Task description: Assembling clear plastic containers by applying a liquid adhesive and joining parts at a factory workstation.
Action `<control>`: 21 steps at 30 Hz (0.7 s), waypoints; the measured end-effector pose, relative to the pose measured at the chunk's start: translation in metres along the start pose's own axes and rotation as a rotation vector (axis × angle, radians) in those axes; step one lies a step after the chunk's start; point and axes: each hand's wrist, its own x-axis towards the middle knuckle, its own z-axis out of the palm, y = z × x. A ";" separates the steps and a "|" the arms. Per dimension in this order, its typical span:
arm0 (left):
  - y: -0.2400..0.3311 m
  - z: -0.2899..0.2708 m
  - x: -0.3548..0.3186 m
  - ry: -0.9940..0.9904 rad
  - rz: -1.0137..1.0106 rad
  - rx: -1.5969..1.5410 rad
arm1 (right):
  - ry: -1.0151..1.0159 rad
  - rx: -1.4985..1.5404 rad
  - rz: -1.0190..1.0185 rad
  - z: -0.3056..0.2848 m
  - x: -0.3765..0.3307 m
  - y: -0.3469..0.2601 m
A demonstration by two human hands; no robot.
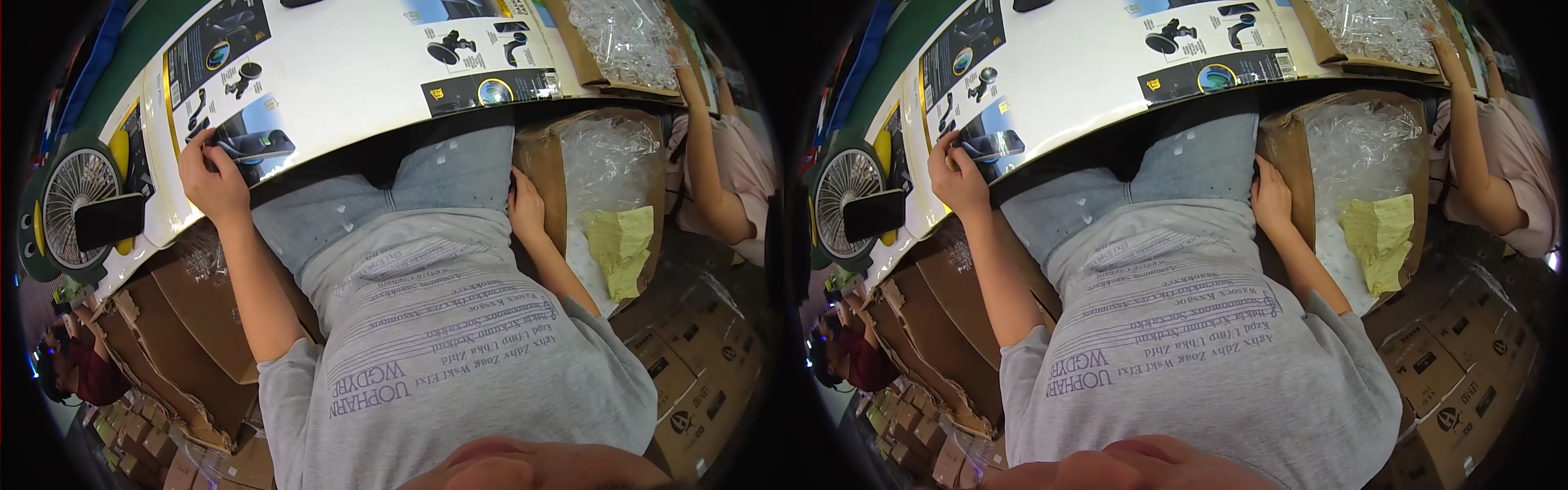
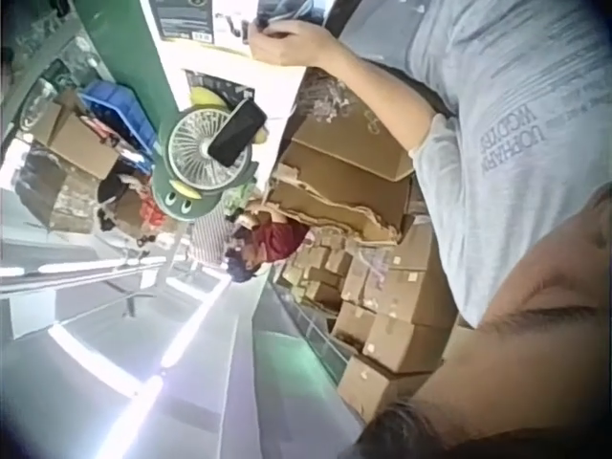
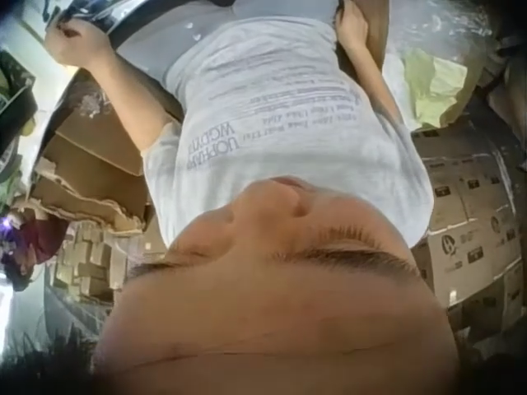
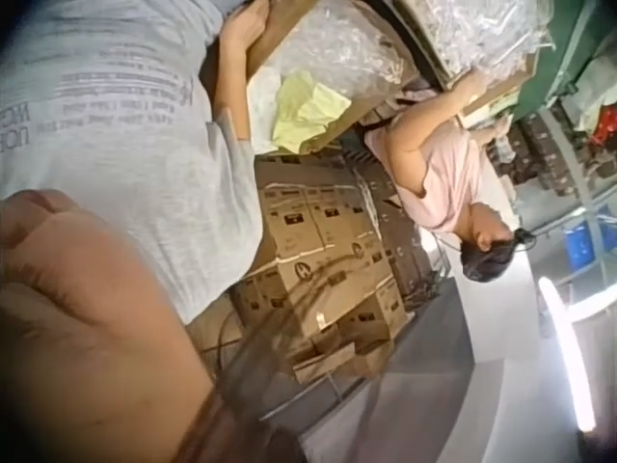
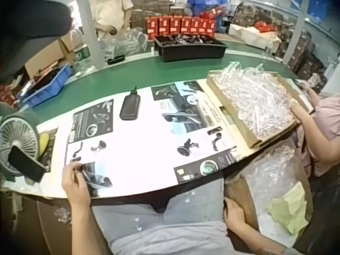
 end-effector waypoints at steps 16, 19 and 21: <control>-0.007 -0.001 0.000 0.063 0.083 0.000 | -0.038 0.028 -0.008 0.000 0.003 -0.003; -0.009 0.001 -0.002 0.073 0.097 -0.022 | -0.050 0.002 -0.004 -0.001 0.003 -0.002; -0.011 0.002 -0.003 0.077 0.086 -0.018 | -0.084 -0.006 0.031 -0.004 0.003 -0.002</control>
